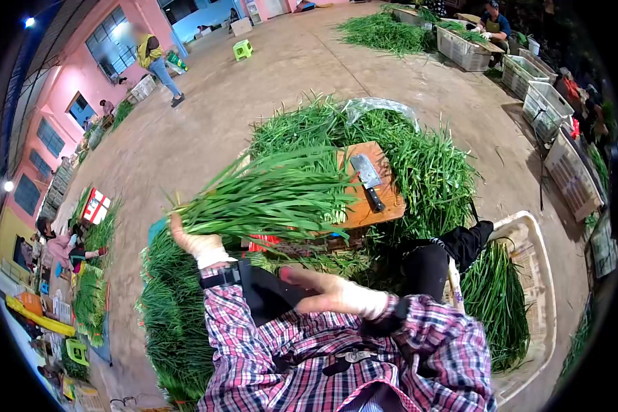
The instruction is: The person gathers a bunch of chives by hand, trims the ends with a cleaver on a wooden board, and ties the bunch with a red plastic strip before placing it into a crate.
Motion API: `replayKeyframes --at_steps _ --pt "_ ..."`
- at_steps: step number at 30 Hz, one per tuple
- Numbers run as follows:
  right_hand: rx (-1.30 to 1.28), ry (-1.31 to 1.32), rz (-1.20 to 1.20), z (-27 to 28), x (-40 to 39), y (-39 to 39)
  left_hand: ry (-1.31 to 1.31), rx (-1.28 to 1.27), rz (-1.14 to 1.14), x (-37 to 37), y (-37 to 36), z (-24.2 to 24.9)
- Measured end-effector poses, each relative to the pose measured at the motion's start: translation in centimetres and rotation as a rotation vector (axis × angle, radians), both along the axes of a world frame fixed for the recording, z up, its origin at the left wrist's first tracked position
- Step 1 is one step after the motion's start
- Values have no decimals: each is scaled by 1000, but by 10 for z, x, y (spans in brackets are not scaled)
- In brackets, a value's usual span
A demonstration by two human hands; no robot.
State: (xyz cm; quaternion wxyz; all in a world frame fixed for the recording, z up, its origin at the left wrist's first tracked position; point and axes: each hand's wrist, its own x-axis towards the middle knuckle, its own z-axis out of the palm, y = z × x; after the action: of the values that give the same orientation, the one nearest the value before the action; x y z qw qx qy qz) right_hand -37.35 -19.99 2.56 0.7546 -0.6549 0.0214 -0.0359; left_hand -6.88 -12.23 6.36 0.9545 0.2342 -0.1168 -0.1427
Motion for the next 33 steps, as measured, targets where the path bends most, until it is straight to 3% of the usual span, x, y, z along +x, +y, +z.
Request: replayKeyframes --at_steps 2,4,5,6,8,12,13,14,16,19,21,22,24,25,26,28,30,32,33 --pt "330 -79 -68 1 23 24 29 21 -36 -18 -12 10" --pt "901 -449 24 -33 80 38 -60 40 -17 -33 -22 11" --pt "815 -349 -69 -19 81 30 -114 37 -95 -49 -23 21" --pt "1026 -306 -163 1 74 35 -167 32 -176 -62 -24 28" --pt "1026 -241 -137 -6 75 22 -251 150 -100 -72 -25 27" --pt "1253 -371 -208 -21 79 14 -371 116 -97 -108 -17 29" --pt "1259 -508 -178 -26 80 11 -348 80 -149 -111 -12 25" --pt "1482 -490 -205 -33 83 8 -347 109 -157 -121 -4 21" --pt "1409 -548 -384 -41 78 3 -476 13 -201 -127 4 6" --pt "1472 -565 -617 -38 74 -10 -414 -12 -236 -148 12 -10" --pt "1432 -570 -644 -43 63 -21 -473 11 -195 -155 14 -25" --pt "1394 -704 -555 -37 60 -22 -419 80 -194 -159 18 -31" --pt "1365 -719 -589 -62 59 -41 -423 180 -243 -168 26 -36" --pt "1230 -743 -678 -68 56 -45 -409 173 -305 -170 30 -42" --pt "1311 -807 -553 -75 51 -51 -417 180 -361 -168 34 -48" --pt "1364 -744 -664 -84 44 -64 -385 242 -455 -159 42 -52" --pt "1324 -731 -700 -96 33 -76 -328 352 -721 -136 60 -48" --pt "1252 -643 -751 -105 18 -76 -466 694 -641 -96 68 -54" --pt "1201 -637 -717 -107 9 -77 -588 694 -690 -81 61 -44"
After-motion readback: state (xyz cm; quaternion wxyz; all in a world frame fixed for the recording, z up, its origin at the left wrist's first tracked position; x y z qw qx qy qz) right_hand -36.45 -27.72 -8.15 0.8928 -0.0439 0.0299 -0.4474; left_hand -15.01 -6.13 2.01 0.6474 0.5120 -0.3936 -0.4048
